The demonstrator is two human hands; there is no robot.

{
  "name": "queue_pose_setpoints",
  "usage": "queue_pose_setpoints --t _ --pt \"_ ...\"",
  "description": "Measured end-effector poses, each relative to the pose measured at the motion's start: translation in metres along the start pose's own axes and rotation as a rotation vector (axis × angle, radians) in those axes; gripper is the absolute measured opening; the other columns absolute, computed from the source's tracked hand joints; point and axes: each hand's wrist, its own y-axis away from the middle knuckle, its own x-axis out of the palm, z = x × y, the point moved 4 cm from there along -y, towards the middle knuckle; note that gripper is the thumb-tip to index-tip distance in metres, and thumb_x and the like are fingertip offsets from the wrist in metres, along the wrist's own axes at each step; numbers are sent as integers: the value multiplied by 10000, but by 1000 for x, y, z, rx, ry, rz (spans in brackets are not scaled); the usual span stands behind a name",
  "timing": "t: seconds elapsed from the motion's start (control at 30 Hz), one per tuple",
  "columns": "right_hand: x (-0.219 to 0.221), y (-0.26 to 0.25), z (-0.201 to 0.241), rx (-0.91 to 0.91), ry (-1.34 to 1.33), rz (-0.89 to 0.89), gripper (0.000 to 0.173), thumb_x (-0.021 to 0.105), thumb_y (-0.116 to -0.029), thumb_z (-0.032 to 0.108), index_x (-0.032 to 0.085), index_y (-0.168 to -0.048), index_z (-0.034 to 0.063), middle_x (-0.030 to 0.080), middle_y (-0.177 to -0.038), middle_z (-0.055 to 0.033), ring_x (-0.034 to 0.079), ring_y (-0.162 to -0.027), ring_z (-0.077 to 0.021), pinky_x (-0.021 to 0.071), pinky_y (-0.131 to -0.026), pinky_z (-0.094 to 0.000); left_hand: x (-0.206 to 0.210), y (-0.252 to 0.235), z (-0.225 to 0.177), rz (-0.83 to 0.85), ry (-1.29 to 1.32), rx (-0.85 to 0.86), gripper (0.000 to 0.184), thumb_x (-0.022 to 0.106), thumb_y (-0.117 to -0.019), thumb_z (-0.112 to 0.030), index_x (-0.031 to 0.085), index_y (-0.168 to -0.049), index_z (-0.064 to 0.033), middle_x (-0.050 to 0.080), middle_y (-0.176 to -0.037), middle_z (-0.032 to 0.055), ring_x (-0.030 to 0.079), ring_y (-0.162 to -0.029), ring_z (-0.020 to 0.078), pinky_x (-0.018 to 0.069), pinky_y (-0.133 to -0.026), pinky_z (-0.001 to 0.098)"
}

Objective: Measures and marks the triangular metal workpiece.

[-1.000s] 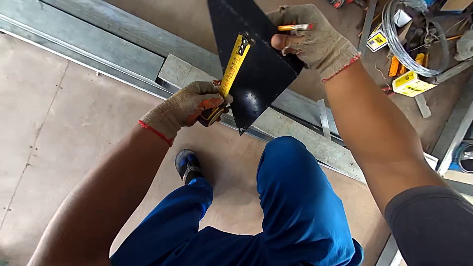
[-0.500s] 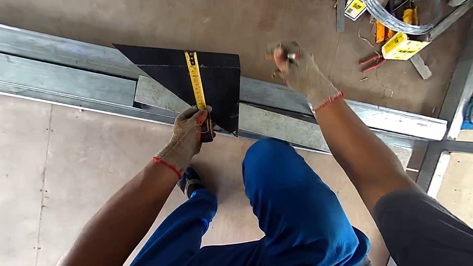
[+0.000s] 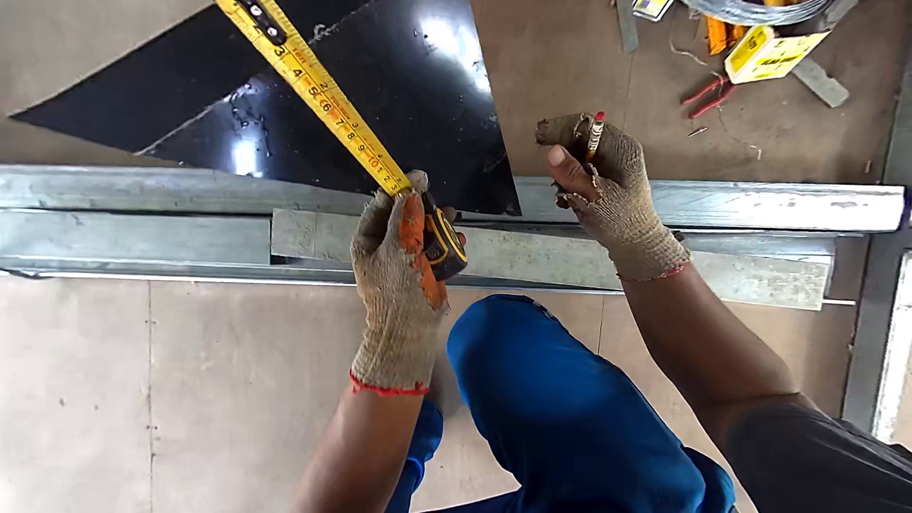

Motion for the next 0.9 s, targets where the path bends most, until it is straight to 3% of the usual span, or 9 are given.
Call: queue_pose_setpoints --t 0.17,0.3,0.53,0.67,0.9 --pt "-18 -5 44 -86 108 66 310 666 -994 231 668 -1222 20 720 -1049 -19 658 -791 -46 565 -647 -213 17 22 -15 74 52 118 236 524 -1079 -211 647 -1247 -101 708 -1097 88 732 -908 258 651 -761 467" --pt "-23 0 44 -44 113 171 291 690 -974 264 693 -1164 44 717 -1008 0 666 -839 -62 580 -716 -241 25 31 -20 122 48 140 241 530 -1079 -234 662 -1246 -122 717 -1086 84 732 -906 249 648 -768 454" --pt "-15 11 29 75 -170 234 158 678 -979 113 698 -1107 23 706 -881 -12 620 -682 -56 530 -576 -209 33 33 -18 86 72 94 239 531 -1076 -206 657 -1243 -90 719 -1079 106 737 -903 271 648 -769 485" --pt "-12 13 26 55 -98 211 69 656 -985 87 695 -1005 34 670 -788 7 588 -609 -48 510 -531 -207 33 34 -16 64 69 65 240 532 -1074 -205 656 -1247 -93 718 -1102 106 739 -910 274 650 -762 485" --pt "-11 12 3 101 38 216 71 657 -972 99 710 -971 52 674 -785 16 602 -636 -39 514 -559 -215 16 19 -2 128 -60 -94 227 540 -1070 -196 680 -1219 -98 731 -1055 94 743 -862 254 652 -717 457"
